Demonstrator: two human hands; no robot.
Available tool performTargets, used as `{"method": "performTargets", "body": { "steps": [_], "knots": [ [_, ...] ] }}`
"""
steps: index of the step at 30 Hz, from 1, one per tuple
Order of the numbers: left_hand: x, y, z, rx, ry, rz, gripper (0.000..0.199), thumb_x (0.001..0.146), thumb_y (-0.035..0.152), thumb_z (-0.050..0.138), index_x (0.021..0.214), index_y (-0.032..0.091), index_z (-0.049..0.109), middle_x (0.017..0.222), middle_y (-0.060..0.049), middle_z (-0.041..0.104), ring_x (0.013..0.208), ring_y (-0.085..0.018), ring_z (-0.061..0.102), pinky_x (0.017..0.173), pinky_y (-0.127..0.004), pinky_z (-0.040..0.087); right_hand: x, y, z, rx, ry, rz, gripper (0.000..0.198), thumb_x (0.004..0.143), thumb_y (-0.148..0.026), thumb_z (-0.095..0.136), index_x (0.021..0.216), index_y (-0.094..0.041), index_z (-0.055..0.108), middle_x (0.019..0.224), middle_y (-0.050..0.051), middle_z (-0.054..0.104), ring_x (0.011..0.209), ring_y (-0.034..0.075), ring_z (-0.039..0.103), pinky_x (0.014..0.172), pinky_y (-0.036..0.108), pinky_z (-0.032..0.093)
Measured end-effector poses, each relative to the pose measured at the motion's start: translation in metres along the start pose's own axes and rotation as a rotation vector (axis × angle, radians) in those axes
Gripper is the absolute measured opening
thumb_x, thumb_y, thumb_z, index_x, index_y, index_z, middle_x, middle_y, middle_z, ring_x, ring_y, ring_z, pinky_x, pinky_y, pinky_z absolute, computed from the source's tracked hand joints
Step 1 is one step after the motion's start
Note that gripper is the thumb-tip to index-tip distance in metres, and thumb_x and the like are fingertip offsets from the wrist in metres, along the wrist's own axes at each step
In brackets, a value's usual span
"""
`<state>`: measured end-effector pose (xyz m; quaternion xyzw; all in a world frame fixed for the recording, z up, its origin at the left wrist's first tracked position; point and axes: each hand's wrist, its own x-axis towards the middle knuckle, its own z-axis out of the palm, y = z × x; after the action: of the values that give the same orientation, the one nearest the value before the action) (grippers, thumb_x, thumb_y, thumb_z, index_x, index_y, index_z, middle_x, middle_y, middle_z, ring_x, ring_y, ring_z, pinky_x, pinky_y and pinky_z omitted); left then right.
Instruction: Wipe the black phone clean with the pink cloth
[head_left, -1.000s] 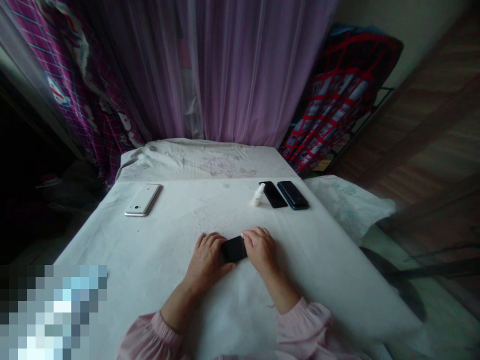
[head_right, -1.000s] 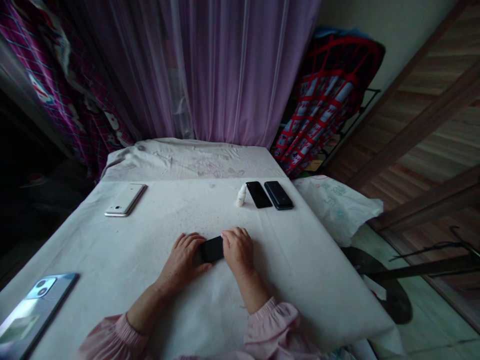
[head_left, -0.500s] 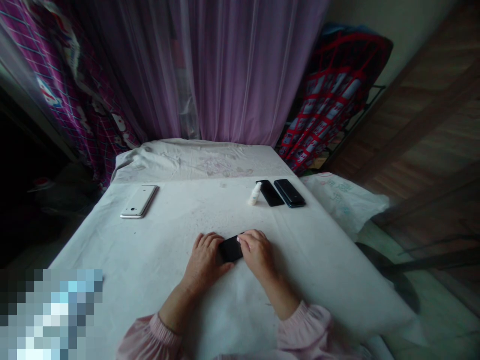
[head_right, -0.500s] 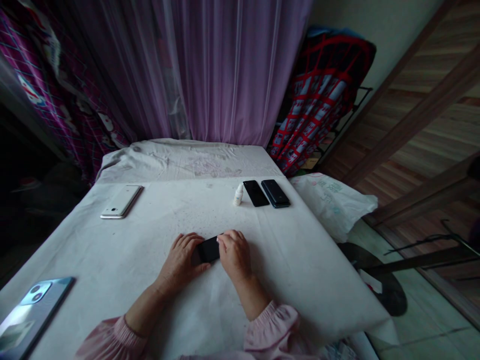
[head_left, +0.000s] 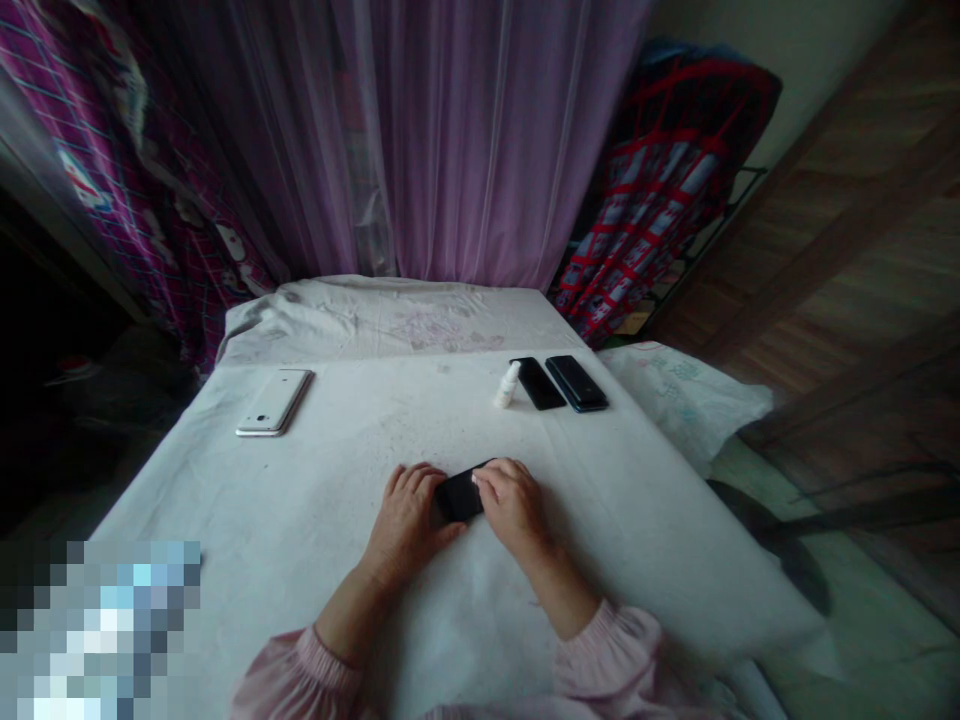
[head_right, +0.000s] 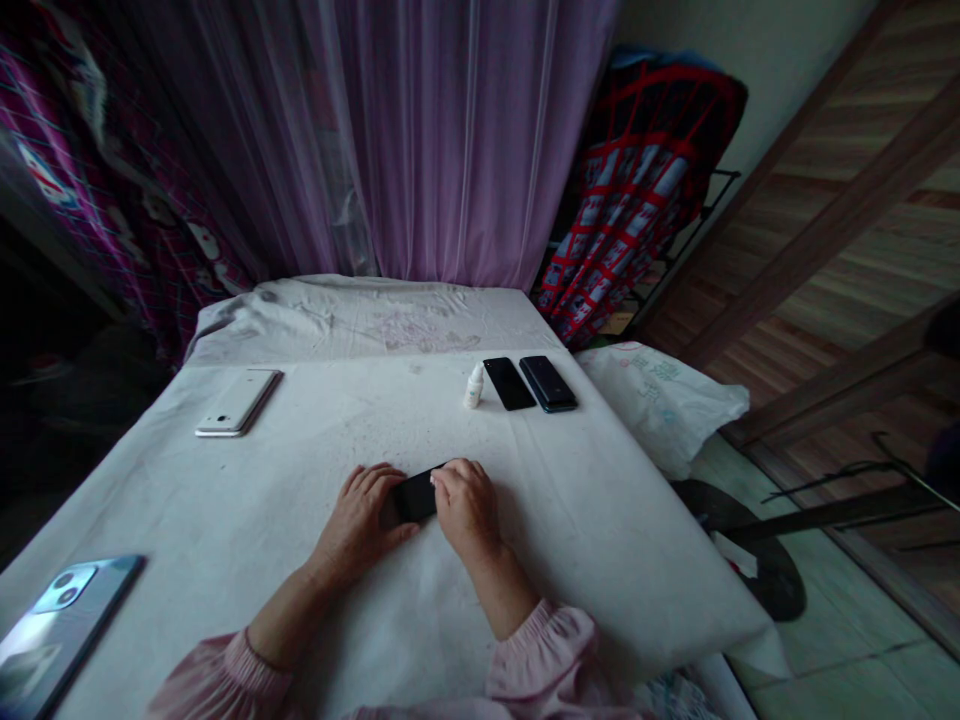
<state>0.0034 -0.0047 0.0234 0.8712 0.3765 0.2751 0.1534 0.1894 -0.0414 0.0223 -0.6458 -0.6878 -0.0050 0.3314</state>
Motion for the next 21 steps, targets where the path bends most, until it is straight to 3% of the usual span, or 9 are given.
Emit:
{"method": "performTargets", "body": {
  "steps": [7,15,21],
  "knots": [
    [0.000,-0.001,0.001,-0.011,0.001,0.007,0.050,0.071,0.045,0.076,0.111,0.022,0.057,0.111,-0.008,0.065,0.111,-0.031,0.057,0.104,-0.054,0.033,0.009,0.026,-0.008,-0.095,0.097,0.098,0.023,0.087,-0.014,0.051,0.080,-0.023,0.071,0.083,0.006,0.067,0.079,0.019,0.058,0.074,0.030,0.045],
    [0.001,0.001,-0.001,-0.004,-0.011,0.006,0.055,0.067,0.043,0.081,0.110,0.020,0.056,0.110,-0.009,0.066,0.111,-0.031,0.057,0.103,-0.054,0.034,0.006,-0.003,0.003,-0.009,-0.011,0.022,0.021,0.086,-0.012,0.053,0.085,-0.023,0.071,0.085,0.005,0.067,0.082,0.019,0.058,0.076,0.030,0.046],
    [0.000,-0.001,0.000,0.004,-0.017,0.000,0.055,0.068,0.044,0.079,0.111,0.020,0.056,0.112,-0.010,0.065,0.112,-0.031,0.057,0.104,-0.055,0.033,0.017,0.024,-0.005,-0.038,0.041,0.104,0.022,0.085,-0.011,0.053,0.083,-0.022,0.072,0.087,0.005,0.069,0.082,0.020,0.060,0.076,0.030,0.047]
  ]
}}
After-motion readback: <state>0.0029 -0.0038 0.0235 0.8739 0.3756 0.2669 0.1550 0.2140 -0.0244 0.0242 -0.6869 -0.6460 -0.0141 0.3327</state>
